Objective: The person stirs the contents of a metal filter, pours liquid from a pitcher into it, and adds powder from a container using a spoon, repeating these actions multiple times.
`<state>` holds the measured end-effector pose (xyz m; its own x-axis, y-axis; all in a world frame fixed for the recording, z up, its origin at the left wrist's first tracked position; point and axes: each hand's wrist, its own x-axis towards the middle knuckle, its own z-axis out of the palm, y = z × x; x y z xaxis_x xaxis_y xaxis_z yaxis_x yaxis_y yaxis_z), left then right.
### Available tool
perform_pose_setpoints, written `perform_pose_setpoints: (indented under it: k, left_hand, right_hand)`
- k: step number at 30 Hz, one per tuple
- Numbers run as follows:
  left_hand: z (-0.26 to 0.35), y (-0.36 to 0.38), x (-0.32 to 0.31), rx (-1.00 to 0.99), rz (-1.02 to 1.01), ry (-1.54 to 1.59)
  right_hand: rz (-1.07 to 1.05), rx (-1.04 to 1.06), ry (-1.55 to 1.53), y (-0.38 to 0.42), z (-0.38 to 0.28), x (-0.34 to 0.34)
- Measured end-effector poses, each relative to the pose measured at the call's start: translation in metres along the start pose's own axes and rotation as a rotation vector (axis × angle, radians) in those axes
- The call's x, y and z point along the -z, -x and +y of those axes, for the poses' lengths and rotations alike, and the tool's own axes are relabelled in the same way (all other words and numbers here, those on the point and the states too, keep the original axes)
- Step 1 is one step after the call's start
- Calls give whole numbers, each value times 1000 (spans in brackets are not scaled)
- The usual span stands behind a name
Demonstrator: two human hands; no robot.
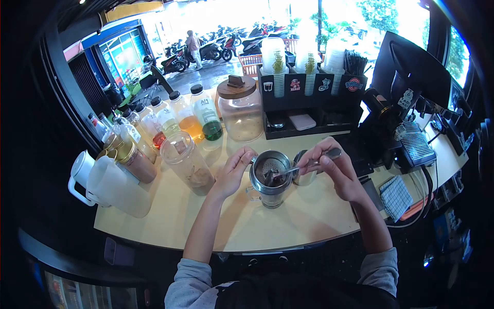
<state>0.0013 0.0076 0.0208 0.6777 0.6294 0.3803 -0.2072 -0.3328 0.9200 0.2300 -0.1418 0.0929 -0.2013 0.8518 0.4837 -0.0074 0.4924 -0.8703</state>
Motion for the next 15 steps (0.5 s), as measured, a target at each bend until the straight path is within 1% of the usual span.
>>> perform_pose_setpoints:
  k: [4, 6, 10, 13, 15]
  left_hand:
    - [8, -3, -1, -7, 15, -18]
    - [12, -4, 1, -10, 21, -51]
    - [19, -5, 2, -25, -17, -101]
    - [24, -5, 2, -25, -26, -141]
    - [24, -5, 2, -32, -25, -155]
  right_hand:
    - [23, -14, -37, -7, -1, -6]
    - [-34, -30, -1, -11, -3, -2]
    - [-14, -49, 35, -19, -7, 2]
    - [-62, -36, 43, -24, -9, 3]
    - [-36, -102, 70, -26, -14, 10]
